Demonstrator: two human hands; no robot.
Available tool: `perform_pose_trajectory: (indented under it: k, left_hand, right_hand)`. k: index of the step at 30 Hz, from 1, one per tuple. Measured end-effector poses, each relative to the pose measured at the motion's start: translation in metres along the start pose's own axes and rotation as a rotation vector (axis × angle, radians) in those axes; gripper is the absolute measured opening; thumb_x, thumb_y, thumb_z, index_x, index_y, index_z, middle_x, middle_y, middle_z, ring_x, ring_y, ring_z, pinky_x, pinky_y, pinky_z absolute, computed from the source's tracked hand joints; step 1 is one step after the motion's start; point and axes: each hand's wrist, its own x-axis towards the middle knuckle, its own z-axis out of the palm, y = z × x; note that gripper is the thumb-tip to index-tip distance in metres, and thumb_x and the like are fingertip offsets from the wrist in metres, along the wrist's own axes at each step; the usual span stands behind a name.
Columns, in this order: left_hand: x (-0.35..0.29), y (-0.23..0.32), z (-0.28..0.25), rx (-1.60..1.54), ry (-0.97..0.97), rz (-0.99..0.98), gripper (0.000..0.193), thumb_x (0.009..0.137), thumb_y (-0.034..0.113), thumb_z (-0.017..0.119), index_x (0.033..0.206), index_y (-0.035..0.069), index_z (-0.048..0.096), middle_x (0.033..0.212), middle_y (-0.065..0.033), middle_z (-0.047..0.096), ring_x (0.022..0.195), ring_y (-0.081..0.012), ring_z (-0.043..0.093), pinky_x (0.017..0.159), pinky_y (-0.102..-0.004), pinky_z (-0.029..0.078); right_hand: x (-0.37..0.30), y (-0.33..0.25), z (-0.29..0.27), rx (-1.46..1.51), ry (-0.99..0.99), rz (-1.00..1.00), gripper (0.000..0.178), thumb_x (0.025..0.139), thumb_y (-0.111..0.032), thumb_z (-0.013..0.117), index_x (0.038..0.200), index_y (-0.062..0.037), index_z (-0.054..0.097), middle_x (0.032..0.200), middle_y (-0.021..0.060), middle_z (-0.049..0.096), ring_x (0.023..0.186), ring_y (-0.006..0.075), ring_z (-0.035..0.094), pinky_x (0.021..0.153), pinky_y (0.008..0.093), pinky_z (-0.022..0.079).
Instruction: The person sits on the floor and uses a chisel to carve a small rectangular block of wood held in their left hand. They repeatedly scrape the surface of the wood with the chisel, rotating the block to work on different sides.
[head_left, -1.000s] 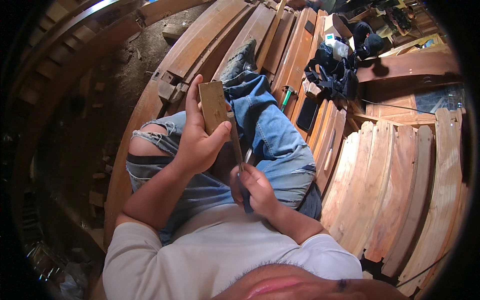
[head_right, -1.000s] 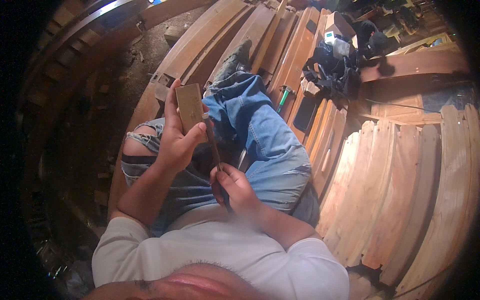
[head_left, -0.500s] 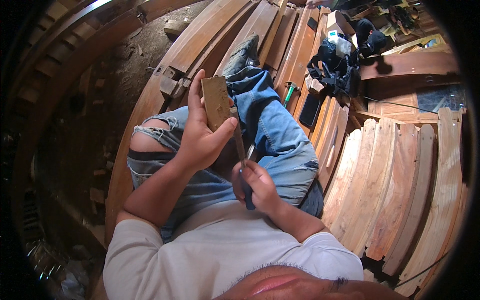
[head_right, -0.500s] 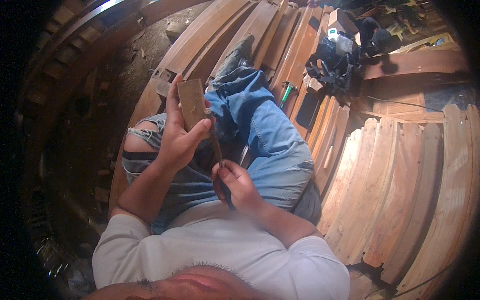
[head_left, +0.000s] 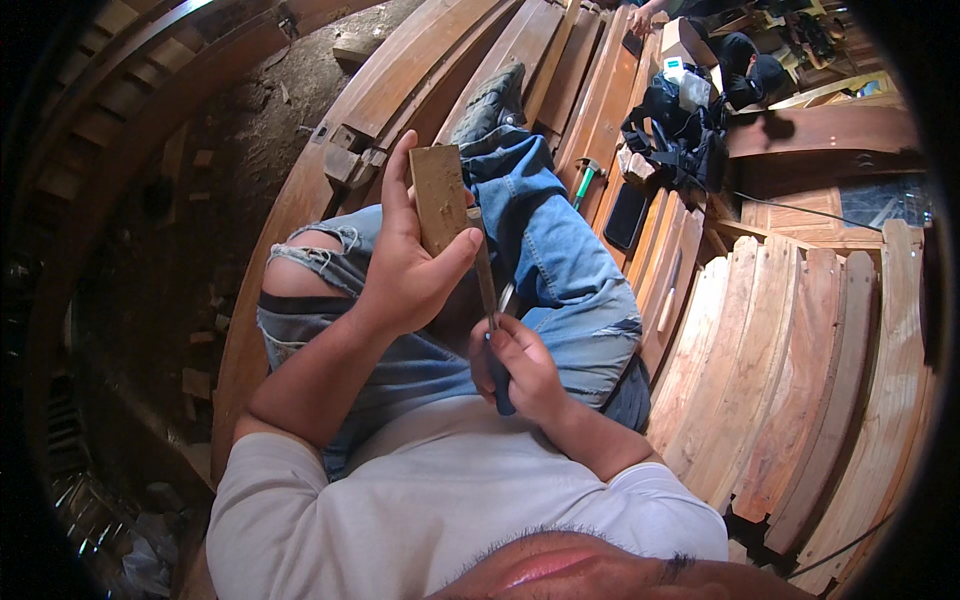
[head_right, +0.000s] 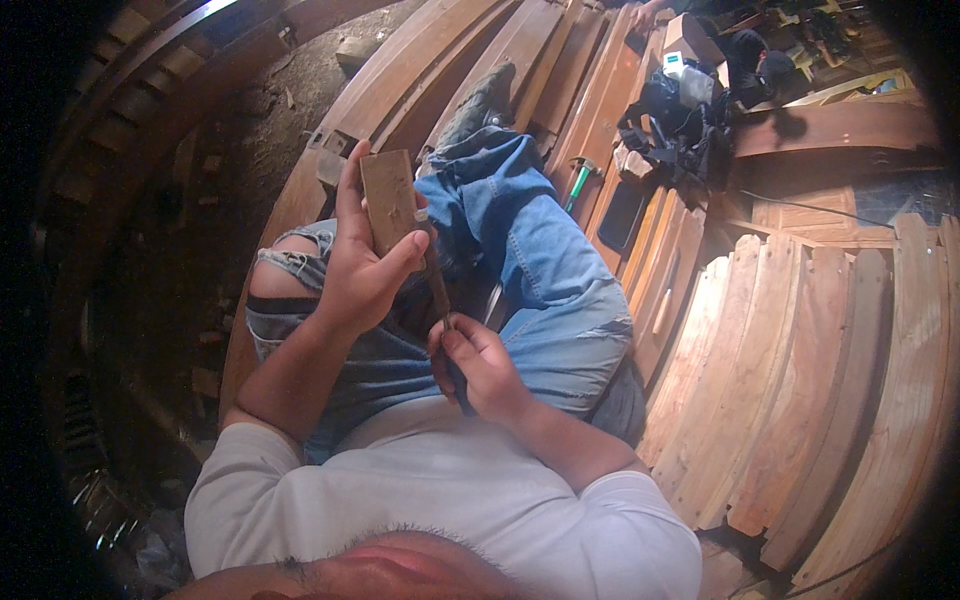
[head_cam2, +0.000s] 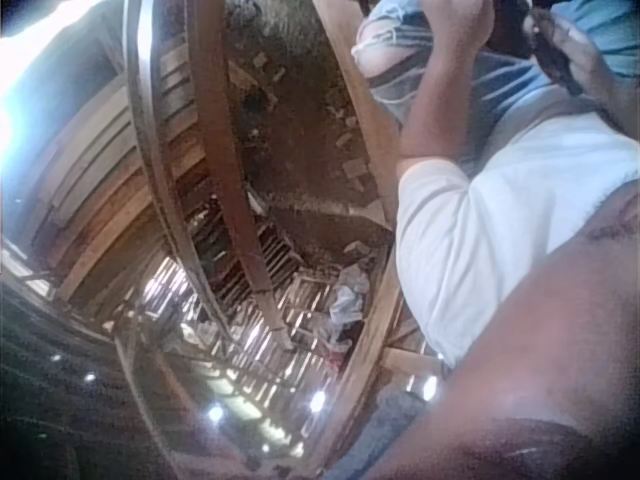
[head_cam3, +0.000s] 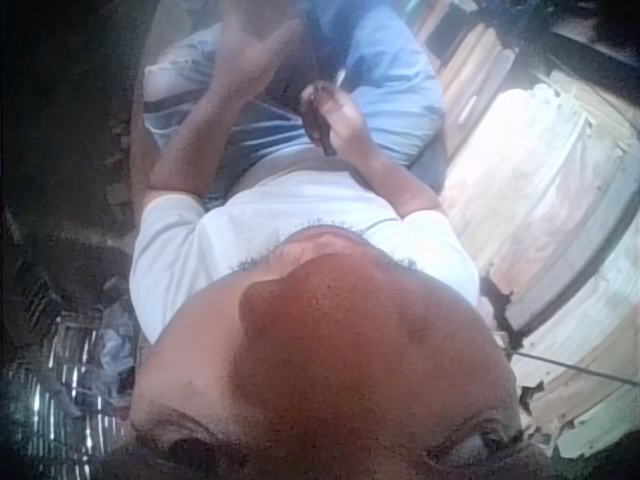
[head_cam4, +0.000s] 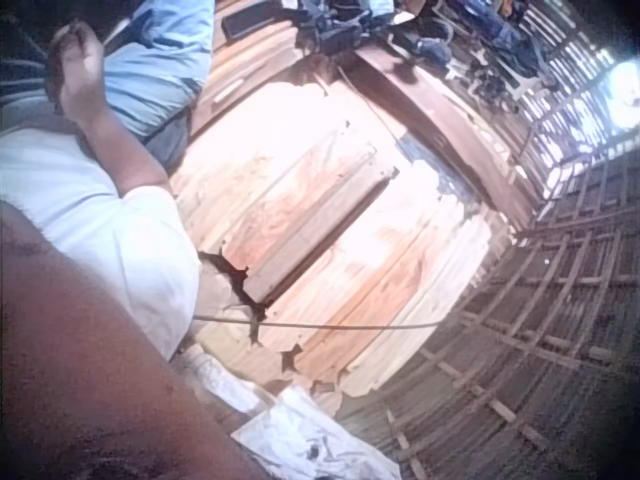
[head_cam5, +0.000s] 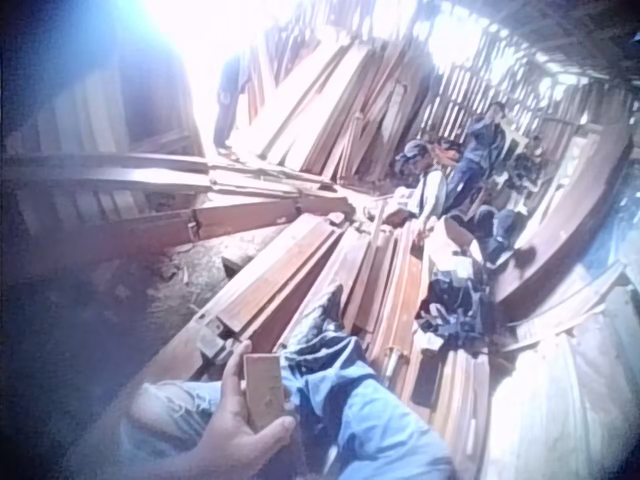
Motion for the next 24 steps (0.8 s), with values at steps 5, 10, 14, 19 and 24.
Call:
perform_pose_trajectory:
  k: [5,10,14,19,24]
  left_hand:
    - [0.000,0.002,0.001,-0.003,0.007,-0.018,0.099,0.094,0.013,0.069,0.165,0.018,0.001,0.125,-0.0159,0.052,0.107,-0.0193,0.060,0.088,-0.0350,0.056]
    - [0.000,0.010,0.002,-0.023,0.003,-0.067,0.101,0.092,0.004,0.066,0.164,0.014,-0.003,0.123,-0.0148,0.053,0.109,-0.0179,0.059,0.094,-0.0344,0.052]
    - [0.000,0.008,0.002,-0.013,0.012,-0.073,0.100,0.092,0.005,0.066,0.164,0.014,-0.003,0.122,-0.0150,0.053,0.109,-0.0184,0.059,0.094,-0.0347,0.053]
    - [0.000,0.007,0.001,-0.001,0.004,-0.048,0.101,0.092,0.006,0.067,0.164,0.014,-0.003,0.122,-0.0148,0.053,0.109,-0.0184,0.059,0.095,-0.0347,0.052]
    - [0.000,0.008,0.001,0.012,-0.004,-0.047,0.101,0.093,0.005,0.067,0.164,0.014,-0.003,0.122,-0.0144,0.053,0.110,-0.0180,0.059,0.095,-0.0344,0.052]
  right_hand:
    - [0.001,0.000,-0.003,0.009,-0.032,0.000,0.029,0.111,-0.034,0.046,0.104,-0.0072,0.056,0.069,0.0017,0.053,0.056,0.0105,0.051,0.051,0.0254,0.042]
    - [0.001,0.001,-0.005,-0.002,-0.039,-0.007,0.030,0.111,-0.035,0.046,0.105,-0.0071,0.055,0.069,0.0018,0.053,0.055,0.0107,0.051,0.051,0.0257,0.042]
    - [0.002,0.002,-0.006,-0.007,-0.044,-0.006,0.030,0.111,-0.036,0.046,0.106,-0.0074,0.055,0.068,0.0017,0.054,0.055,0.0105,0.051,0.050,0.0255,0.042]
    - [0.002,-0.001,-0.006,0.014,-0.055,0.002,0.030,0.111,-0.036,0.046,0.106,-0.0078,0.055,0.068,0.0014,0.054,0.054,0.0100,0.051,0.049,0.0248,0.041]
    - [0.002,-0.002,-0.005,-0.014,-0.030,-0.003,0.030,0.111,-0.036,0.046,0.106,-0.0079,0.055,0.068,0.0011,0.054,0.054,0.0099,0.051,0.050,0.0247,0.041]
